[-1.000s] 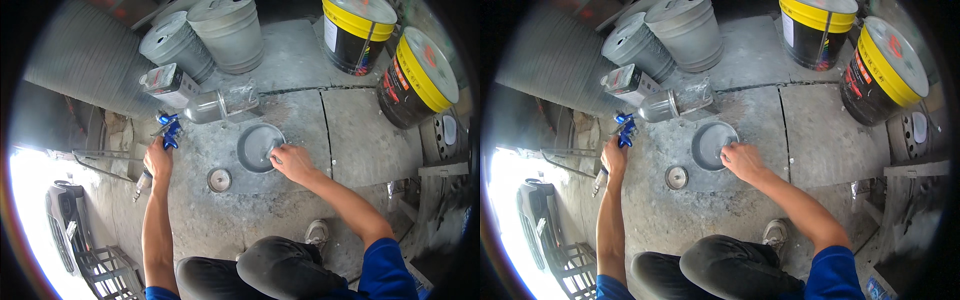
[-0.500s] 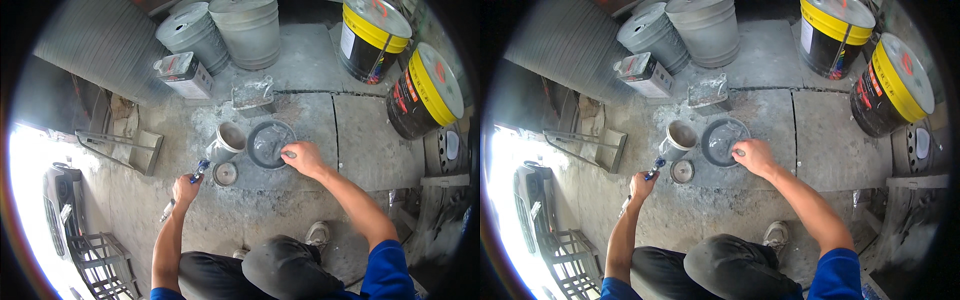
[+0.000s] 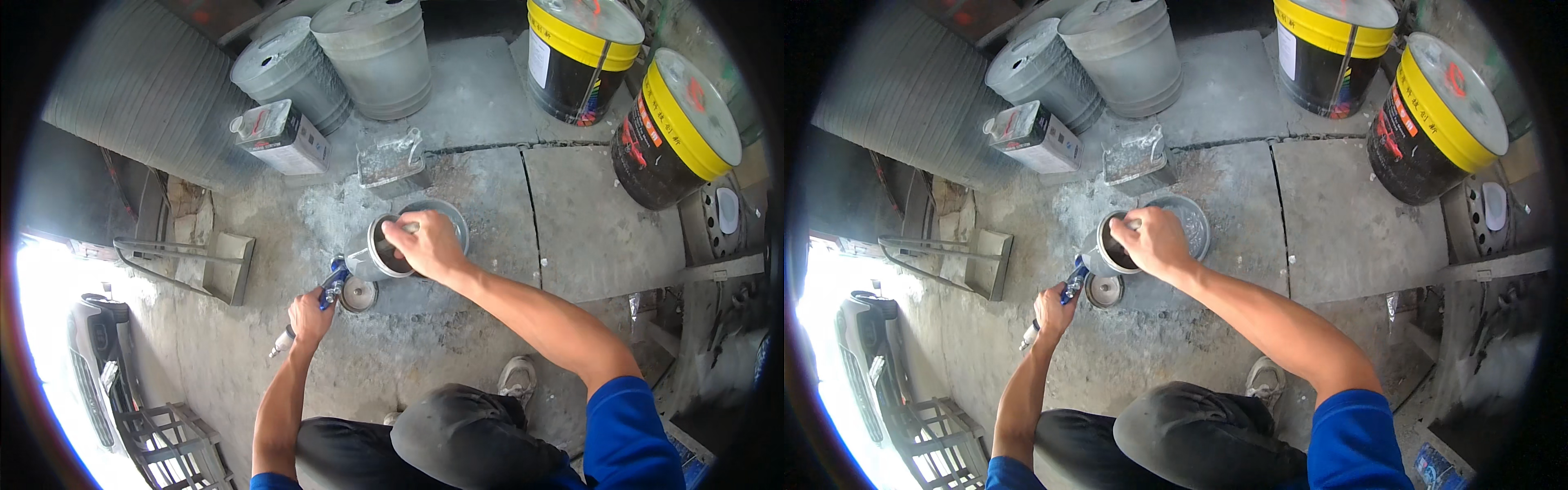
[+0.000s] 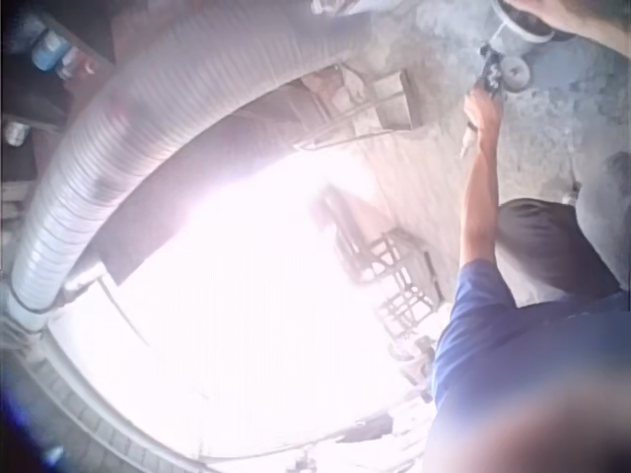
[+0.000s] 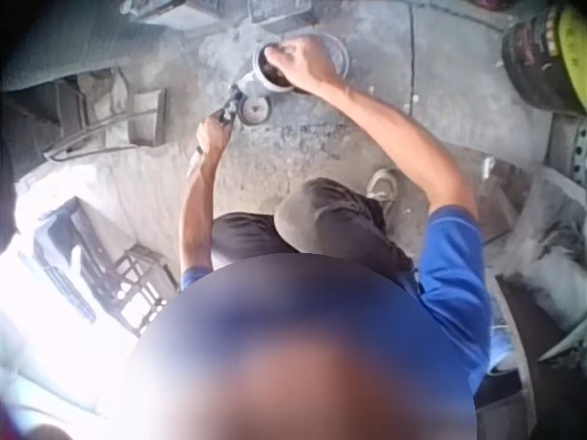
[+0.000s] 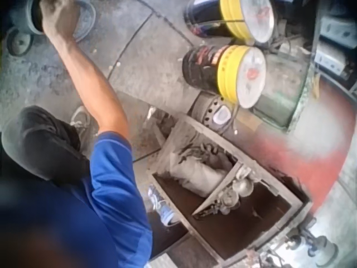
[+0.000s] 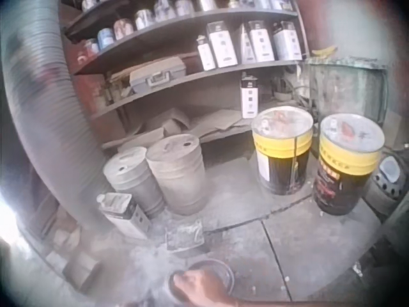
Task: The person uses a blue spray gun to apply paint to a car bumper that is masked with newspaper and tape. After spraying, the person walks to a workbench, pours paint into the spray gun cup, and stirs the mixture with a stick.
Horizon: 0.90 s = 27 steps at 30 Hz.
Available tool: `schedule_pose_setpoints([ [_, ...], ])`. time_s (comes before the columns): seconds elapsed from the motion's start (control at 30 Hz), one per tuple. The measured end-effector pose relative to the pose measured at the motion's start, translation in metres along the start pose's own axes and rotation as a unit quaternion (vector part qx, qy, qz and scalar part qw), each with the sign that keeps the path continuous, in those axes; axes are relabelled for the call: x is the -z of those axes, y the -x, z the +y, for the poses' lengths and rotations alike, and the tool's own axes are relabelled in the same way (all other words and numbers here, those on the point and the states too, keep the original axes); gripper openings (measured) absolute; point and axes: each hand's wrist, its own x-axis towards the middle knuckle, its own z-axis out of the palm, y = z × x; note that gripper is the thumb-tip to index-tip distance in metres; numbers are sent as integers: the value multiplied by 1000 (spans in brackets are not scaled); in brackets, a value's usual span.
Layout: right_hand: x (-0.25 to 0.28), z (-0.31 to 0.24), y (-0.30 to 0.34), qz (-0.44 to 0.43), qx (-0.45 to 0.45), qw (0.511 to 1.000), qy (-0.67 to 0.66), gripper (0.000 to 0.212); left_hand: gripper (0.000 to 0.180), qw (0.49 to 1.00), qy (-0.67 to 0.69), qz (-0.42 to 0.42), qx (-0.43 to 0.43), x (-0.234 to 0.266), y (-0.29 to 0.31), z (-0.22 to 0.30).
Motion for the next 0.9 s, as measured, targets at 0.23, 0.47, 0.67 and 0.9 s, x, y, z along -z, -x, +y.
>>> schedule_pose_setpoints([
  [0.23, 59, -15, -22, -253, 105, 954, 122, 17, 14, 999, -32, 1, -21, 2, 4, -25],
  [0.47, 47, -18, -11, -246, 467, 814, 244, 16, 18, 999, 28, -25, -36, -1, 2, -27],
  [0.67, 20, -5, 4, -145, 61, 987, 35, 32, 18, 999, 9, 4, -52, -9, 0, -26],
  [0.9, 83, -7, -22, -214, 154, 949, 172, 22, 16, 997, -72, -16, -7, -10, -2, -37],
])
